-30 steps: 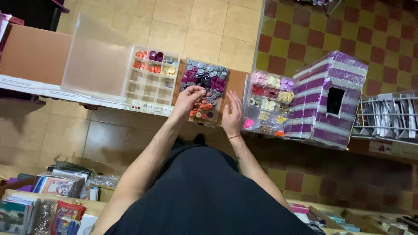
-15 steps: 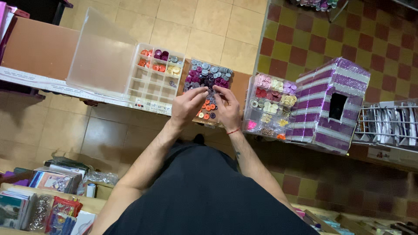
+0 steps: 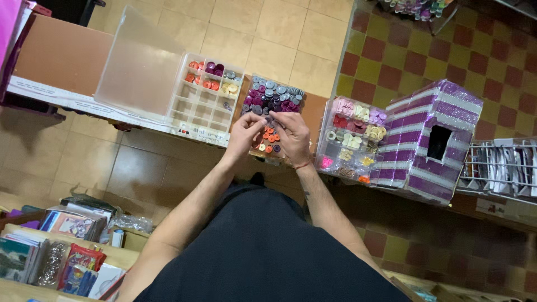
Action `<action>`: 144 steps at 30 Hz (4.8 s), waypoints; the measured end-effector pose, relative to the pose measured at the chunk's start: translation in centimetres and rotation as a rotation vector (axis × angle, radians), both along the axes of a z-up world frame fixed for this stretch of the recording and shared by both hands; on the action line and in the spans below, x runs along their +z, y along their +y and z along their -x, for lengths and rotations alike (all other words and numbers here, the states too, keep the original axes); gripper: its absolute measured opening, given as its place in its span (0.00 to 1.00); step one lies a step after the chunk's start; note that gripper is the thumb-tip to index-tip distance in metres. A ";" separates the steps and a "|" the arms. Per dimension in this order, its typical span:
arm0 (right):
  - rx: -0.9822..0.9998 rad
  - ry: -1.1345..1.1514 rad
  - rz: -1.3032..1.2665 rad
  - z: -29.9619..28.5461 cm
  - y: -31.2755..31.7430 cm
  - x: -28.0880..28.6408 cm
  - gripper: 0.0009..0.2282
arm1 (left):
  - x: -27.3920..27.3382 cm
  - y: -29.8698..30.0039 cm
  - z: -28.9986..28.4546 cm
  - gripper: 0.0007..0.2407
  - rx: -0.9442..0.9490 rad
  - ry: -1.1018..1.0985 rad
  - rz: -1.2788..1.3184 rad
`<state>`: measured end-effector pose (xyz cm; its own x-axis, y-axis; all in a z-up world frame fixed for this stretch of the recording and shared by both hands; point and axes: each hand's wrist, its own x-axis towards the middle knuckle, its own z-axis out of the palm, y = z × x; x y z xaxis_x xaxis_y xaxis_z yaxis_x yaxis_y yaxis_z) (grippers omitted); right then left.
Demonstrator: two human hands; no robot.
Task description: The person sorts different colored buttons by picking them from a central tray and placing them into the specific compartments of a clear plastic storage organizer.
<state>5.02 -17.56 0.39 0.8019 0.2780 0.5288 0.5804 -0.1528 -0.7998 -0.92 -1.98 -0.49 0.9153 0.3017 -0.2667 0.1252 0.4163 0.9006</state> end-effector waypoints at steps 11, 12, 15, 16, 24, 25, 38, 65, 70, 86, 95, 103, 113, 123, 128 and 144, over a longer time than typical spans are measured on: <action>0.092 0.012 -0.020 0.8 0.1 0.0 0.11 | -2.0 0.5 0.6 0.07 -0.033 0.117 0.091; 0.096 0.056 -0.043 0.8 0.2 -0.3 0.10 | -2.1 0.5 0.8 0.07 -0.047 0.117 0.094; 0.065 0.330 -0.180 1.4 0.7 -0.6 0.06 | -2.3 1.2 1.7 0.07 -0.028 0.089 0.127; 0.069 0.331 -0.178 1.4 0.7 -1.5 0.06 | -2.0 1.9 2.5 0.07 -0.024 0.089 0.127; 0.064 0.860 -0.389 1.0 2.9 -2.7 0.10 | -9.0 8.2 10.0 0.14 -0.339 0.286 -0.074; 0.065 0.862 -0.389 0.9 3.3 -2.7 0.10 | -10.7 9.5 11.0 0.14 -0.338 0.287 -0.073; -0.013 0.589 -0.093 -0.7 9.8 -2.5 0.07 | -28.2 25.2 20.5 0.15 -0.220 0.803 -0.422; -0.454 0.349 0.011 -0.8 10.5 -1.0 0.07 | -26.1 36.0 14.7 0.19 -0.635 0.743 -0.477; -0.582 0.316 0.042 1.5 5.0 -3.0 0.13 | -26.1 35.3 13.7 0.21 -0.742 0.735 -0.518; -0.435 0.032 0.485 0.7 -3.6 -13.1 0.21 | -6.5 20.8 7.8 0.13 -0.990 0.276 -0.399; -0.447 0.029 0.477 0.7 -4.4 -14.9 0.23 | 0.4 9.1 -0.3 0.08 -0.852 -0.267 -0.772; -0.457 0.016 0.473 0.8 -4.2 -13.9 0.24 | -8.9 1.4 -7.2 0.06 -0.693 -0.490 -1.254; -0.441 -0.010 0.443 0.9 -4.6 -14.1 0.26 | -11.7 -1.1 -7.4 0.05 -0.526 -0.334 -1.324; -0.402 0.040 0.405 1.1 -4.7 -13.8 0.27 | -4.0 -0.7 -4.5 0.14 -0.267 0.055 0.108; -0.348 0.104 0.257 1.6 -4.9 -11.8 0.27 | -1.1 0.0 -2.7 0.16 -0.250 0.076 0.140; -0.159 0.479 -0.074 2.2 -1.4 -1.2 0.09 | -4.3 1.1 -2.0 0.10 -0.130 -0.042 -0.063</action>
<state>2.82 -18.93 -0.81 0.9885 0.1087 0.1050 0.1200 -0.1423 -0.9825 1.12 -0.84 -4.81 0.9577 0.1949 -0.2119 0.1362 0.3415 0.9300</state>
